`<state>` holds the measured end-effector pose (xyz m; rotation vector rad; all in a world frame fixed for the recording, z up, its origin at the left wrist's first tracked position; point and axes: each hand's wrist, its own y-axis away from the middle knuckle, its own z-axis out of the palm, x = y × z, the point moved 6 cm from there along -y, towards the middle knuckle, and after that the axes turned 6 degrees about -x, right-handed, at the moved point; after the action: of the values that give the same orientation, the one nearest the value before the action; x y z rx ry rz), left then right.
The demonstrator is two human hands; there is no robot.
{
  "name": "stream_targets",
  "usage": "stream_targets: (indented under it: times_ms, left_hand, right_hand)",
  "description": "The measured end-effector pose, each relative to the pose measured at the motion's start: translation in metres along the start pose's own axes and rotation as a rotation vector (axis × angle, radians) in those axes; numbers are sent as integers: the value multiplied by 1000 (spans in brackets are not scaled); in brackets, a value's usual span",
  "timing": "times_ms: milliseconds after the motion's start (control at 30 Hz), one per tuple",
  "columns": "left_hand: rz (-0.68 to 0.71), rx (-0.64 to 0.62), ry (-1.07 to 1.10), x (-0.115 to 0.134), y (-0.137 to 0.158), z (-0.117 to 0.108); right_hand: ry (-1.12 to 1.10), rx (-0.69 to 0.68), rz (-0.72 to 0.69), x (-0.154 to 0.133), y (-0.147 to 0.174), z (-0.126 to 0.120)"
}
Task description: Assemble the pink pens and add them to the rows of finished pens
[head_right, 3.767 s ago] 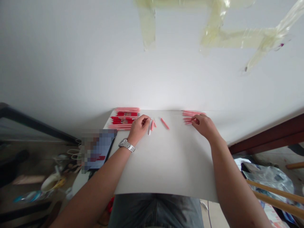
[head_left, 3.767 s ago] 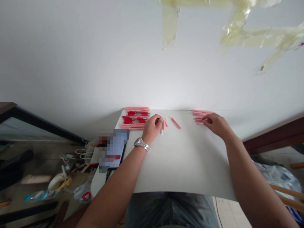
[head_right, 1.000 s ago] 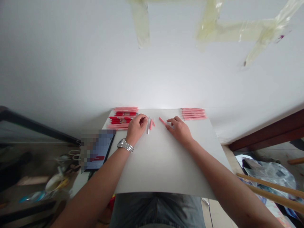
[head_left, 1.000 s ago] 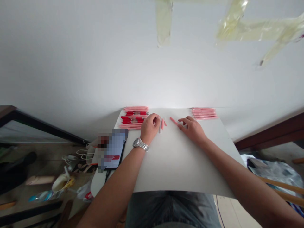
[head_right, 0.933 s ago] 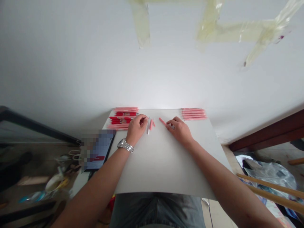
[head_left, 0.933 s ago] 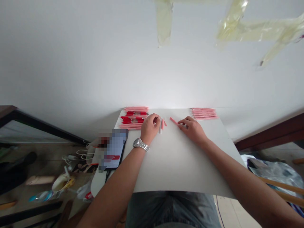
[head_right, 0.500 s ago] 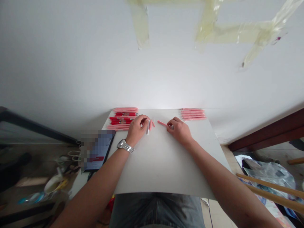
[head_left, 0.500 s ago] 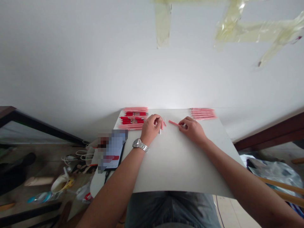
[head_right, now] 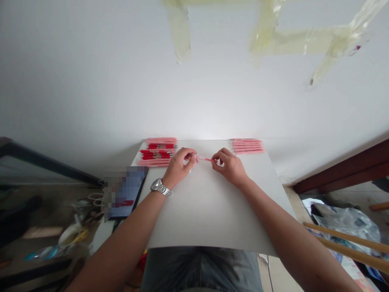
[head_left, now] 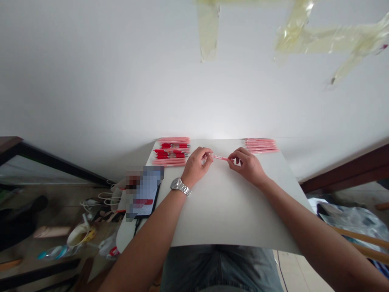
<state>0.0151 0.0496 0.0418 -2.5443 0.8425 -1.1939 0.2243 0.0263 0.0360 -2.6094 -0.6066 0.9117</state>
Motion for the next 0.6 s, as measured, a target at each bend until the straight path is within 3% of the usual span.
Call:
stream_targets:
  times_ms: [300,600]
  left_hand:
    - [3,-90,61,6,0,6]
    - [16,-103,113,4,-1,8]
  right_hand:
    - [-73,6,-56,-5,0,-5]
    - [-108,-15,-44,1,1,-2]
